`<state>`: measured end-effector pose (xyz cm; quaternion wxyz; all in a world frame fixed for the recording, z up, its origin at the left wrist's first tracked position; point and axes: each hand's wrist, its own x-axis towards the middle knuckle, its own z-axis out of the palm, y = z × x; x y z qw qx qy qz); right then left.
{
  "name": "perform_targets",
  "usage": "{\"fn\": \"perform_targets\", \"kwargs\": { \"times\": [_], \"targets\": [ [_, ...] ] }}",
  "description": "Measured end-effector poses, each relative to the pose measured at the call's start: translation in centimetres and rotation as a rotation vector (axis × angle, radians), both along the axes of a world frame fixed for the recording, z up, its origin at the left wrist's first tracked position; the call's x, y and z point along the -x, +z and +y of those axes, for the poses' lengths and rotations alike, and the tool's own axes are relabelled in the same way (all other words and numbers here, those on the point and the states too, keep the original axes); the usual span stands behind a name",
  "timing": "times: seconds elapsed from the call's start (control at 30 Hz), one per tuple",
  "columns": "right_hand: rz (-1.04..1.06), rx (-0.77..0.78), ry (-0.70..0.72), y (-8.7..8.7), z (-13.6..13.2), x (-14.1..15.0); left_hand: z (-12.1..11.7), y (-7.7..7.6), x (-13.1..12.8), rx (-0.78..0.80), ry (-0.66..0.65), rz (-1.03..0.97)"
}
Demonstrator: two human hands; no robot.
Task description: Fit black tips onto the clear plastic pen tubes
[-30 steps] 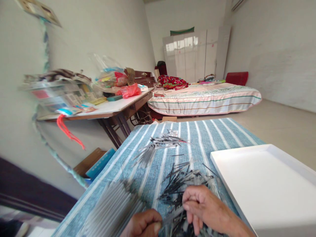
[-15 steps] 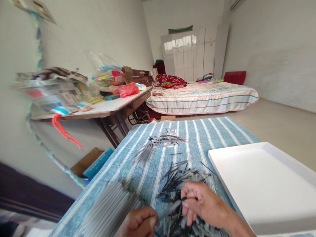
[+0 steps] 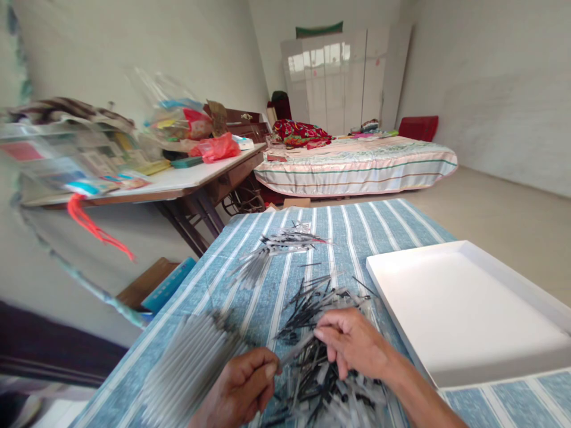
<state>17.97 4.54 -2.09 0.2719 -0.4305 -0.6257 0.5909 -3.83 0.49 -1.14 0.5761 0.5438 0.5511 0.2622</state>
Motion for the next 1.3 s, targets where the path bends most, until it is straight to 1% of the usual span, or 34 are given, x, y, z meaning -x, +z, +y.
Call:
{"fn": "perform_targets", "kwargs": {
  "times": [0.07,0.17,0.23,0.3,0.37,0.43,0.5,0.53,0.6,0.7,0.73,0.83,0.87,0.93,1.03,1.13,1.2,1.3],
  "targets": [
    [0.024,0.011,0.014,0.1,-0.2,0.3,0.0,0.1,-0.1,0.008,-0.014,-0.008],
    [0.077,0.027,0.010,0.4,-0.1,-0.2,-0.1,1.0,0.5,0.041,-0.073,-0.006],
    [0.113,0.035,-0.035,0.8,0.3,-1.1,-0.1,1.7,1.6,0.071,-0.124,0.015],
    [0.134,0.037,-0.116,1.2,0.6,-2.0,0.0,2.3,3.3,0.078,-0.137,0.030],
    [0.130,0.035,-0.207,1.4,0.9,-2.7,0.1,2.6,5.1,0.046,-0.062,0.039],
    [0.096,0.028,-0.280,1.2,1.2,-2.9,0.4,2.5,6.2,-0.039,0.089,0.020],
    [0.037,0.023,-0.304,0.9,1.5,-2.9,0.6,2.3,6.4,-0.120,0.239,-0.059],
    [-0.005,0.016,-0.296,0.7,1.6,-2.7,0.7,2.3,6.1,-0.138,0.297,-0.123],
    [-0.107,-0.022,-0.290,0.6,1.5,-2.4,0.8,2.3,4.7,-0.110,0.381,-0.275],
    [-0.229,-0.146,-0.266,1.3,0.6,-1.2,0.6,2.8,1.5,-0.041,0.469,-0.485],
    [-0.246,-0.195,-0.227,1.8,0.0,-0.6,0.4,3.0,0.2,-0.037,0.483,-0.541],
    [-0.256,-0.334,-0.019,3.1,-2.0,1.5,-0.3,3.6,-3.2,-0.065,0.508,-0.665],
    [-0.257,-0.366,0.020,3.3,-2.6,2.1,-0.6,3.8,-4.2,-0.071,0.516,-0.701],
    [-0.244,-0.389,0.041,3.4,-3.6,3.2,-1.1,3.8,-5.8,-0.074,0.534,-0.768],
    [-0.195,-0.320,0.014,2.8,-4.4,4.2,-1.3,3.7,-7.0,-0.071,0.575,-0.820],
    [-0.138,-0.195,0.003,2.3,-4.8,4.7,-1.2,3.7,-7.2,-0.117,0.646,-0.840],
    [-0.098,-0.134,-0.003,2.4,-5.0,4.9,-1.1,3.8,-7.4,-0.166,0.689,-0.867],
    [-0.062,-0.094,0.005,3.2,-5.0,5.1,-1.0,4.3,-7.9,-0.221,0.692,-0.922]
  ]
}}
